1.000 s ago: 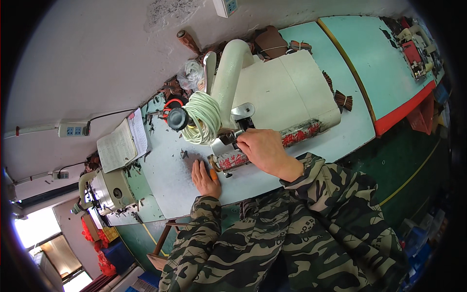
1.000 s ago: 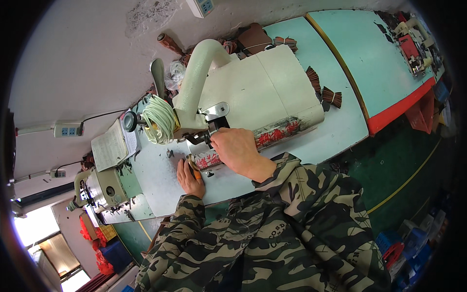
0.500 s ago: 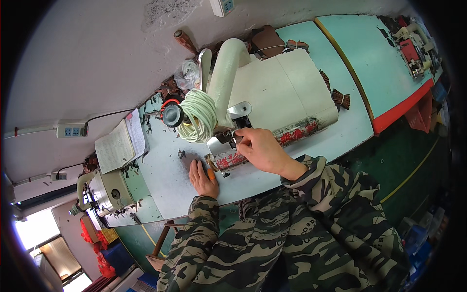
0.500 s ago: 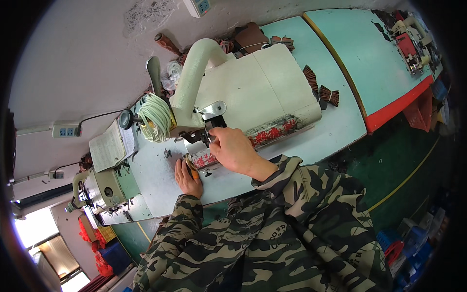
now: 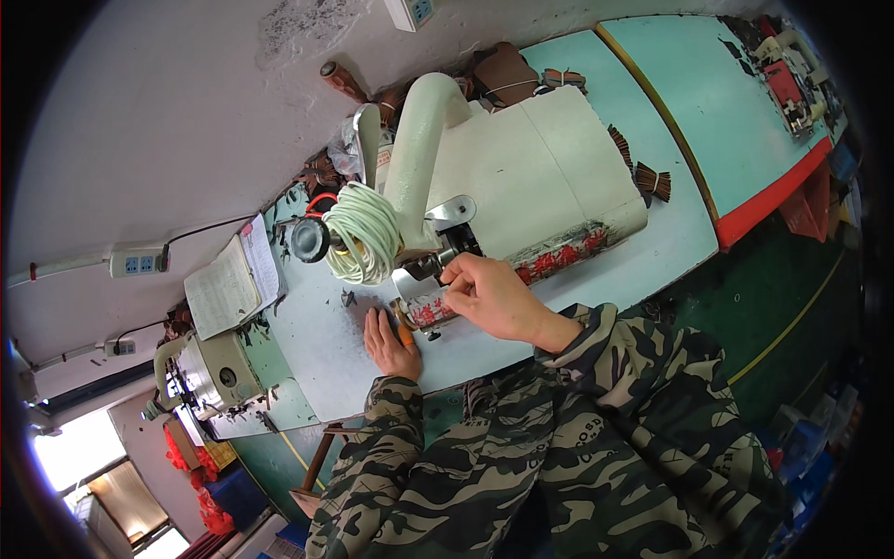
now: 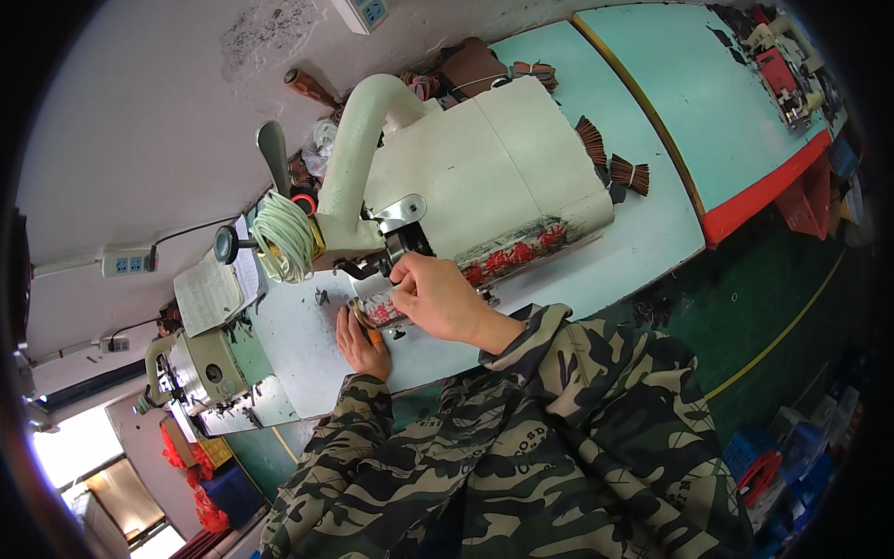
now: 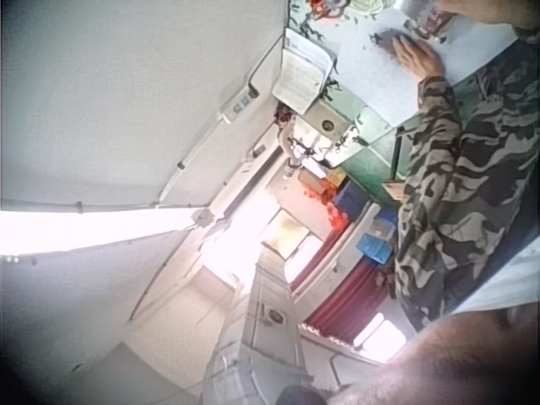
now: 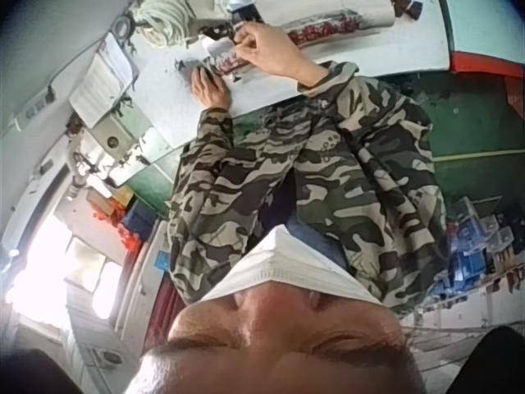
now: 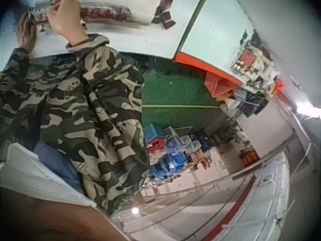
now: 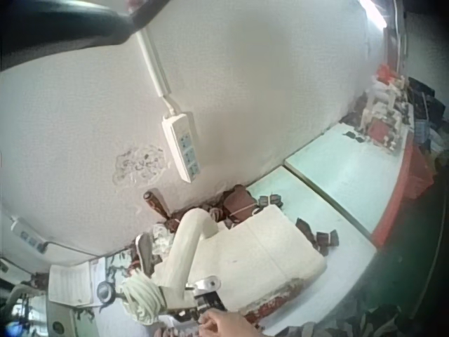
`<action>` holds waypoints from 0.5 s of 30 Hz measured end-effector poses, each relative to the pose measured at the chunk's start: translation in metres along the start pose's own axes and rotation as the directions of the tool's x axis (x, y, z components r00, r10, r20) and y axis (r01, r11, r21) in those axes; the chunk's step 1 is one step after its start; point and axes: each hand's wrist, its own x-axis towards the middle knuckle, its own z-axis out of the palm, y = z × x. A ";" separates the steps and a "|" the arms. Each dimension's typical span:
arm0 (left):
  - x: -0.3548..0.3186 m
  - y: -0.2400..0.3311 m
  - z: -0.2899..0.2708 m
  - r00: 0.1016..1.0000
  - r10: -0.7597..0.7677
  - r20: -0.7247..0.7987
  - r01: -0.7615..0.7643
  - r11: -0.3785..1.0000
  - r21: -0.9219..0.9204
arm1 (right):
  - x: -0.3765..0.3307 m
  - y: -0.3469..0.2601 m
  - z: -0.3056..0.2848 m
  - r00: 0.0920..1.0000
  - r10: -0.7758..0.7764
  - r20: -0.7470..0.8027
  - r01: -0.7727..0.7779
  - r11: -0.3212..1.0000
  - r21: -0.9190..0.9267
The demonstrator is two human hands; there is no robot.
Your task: Operate a specialized manufacturing machine to process small brown shoe components, involving alignment and machine triggering.
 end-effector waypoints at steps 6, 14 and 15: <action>0.000 0.002 0.000 1.000 0.005 0.010 -0.005 1.000 -0.008 | 0.001 0.005 0.005 1.000 0.026 -0.016 -0.024 0.993 0.113; 0.000 -0.002 0.002 1.000 0.002 -0.006 -0.001 1.000 0.003 | 0.001 -0.009 0.003 0.988 0.118 0.100 -0.143 0.938 0.315; 0.000 -0.001 0.002 1.000 -0.009 -0.005 0.009 1.000 0.001 | -0.001 -0.008 0.012 0.999 0.026 0.032 -0.033 0.970 0.239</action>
